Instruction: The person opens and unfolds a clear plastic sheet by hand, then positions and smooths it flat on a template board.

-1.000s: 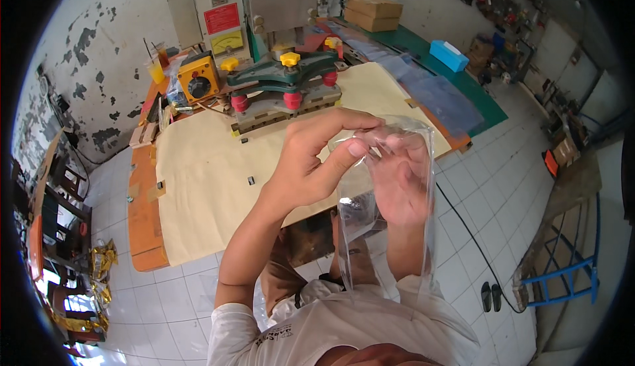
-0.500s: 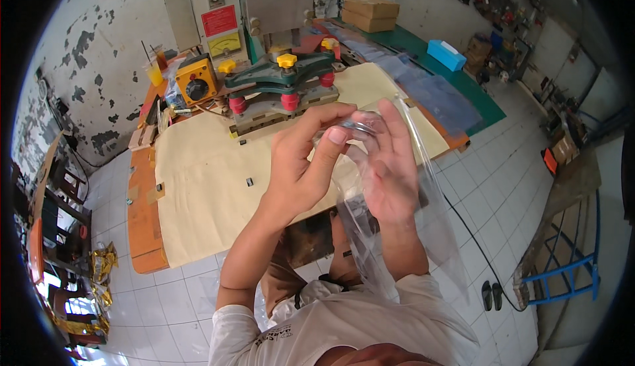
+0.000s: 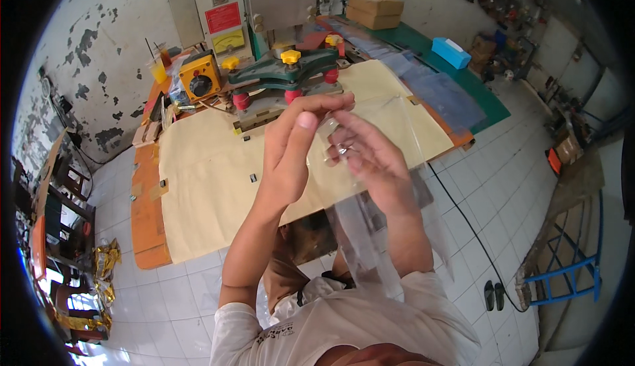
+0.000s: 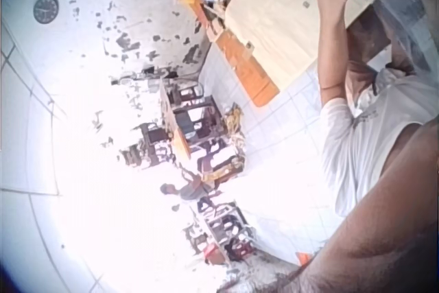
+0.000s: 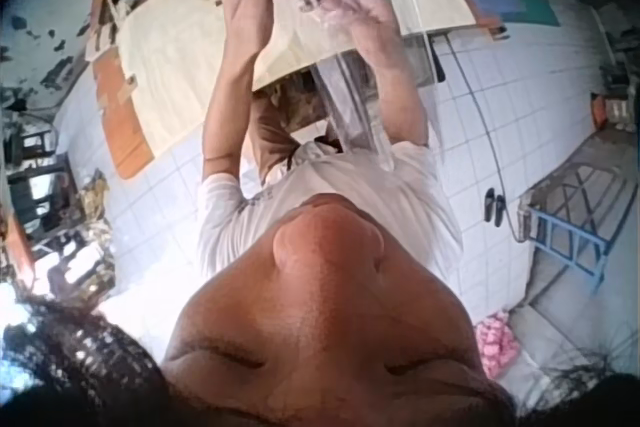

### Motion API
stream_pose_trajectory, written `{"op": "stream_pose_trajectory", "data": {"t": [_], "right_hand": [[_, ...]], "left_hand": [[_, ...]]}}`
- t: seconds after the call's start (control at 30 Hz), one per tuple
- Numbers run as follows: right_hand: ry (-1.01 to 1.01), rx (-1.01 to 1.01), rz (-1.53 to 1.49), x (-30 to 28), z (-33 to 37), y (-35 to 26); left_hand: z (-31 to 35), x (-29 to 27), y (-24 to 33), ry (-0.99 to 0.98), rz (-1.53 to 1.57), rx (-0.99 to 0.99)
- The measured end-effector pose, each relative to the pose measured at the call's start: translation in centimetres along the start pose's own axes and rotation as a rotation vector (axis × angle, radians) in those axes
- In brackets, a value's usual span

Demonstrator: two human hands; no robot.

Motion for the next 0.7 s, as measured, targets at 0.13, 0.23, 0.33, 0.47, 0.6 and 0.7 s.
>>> {"op": "stream_pose_trajectory", "data": {"t": [0.13,0.23,0.33,0.47,0.6,0.7], "right_hand": [[0.033,0.01,-0.023,-0.5,-0.3,-0.2],[-0.013,0.021,-0.049,-0.6,-0.3,0.6],[-0.026,0.011,-0.075,-1.1,-0.6,0.1],[-0.122,0.039,-0.24,-1.3,-2.0,-1.4],[-0.167,0.055,-0.342,-1.3,-3.0,-2.5],[-0.214,0.153,-0.391,-1.0,-3.4,-2.1]], "left_hand": [[0.1,0.1,-0.4,-0.011,0.023,-0.059],[-0.4,0.4,0.4,-0.036,-0.079,0.047],[-1.5,1.0,1.5,-0.122,-0.236,0.222],[-3.1,1.8,3.4,-0.178,-0.352,0.368],[-4.5,3.1,5.0,-0.271,-0.492,0.371],[-5.6,3.6,6.8,-0.182,-0.546,0.427]]}}
Point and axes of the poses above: each hand's wrist, its own z-axis away from the middle knuckle, its own x-axis out of the palm, y = z × x, the point moved 8 cm from there along -z, towards the middle knuckle, and after that the axes turned 7 degrees about y, right-handed, at the moved point
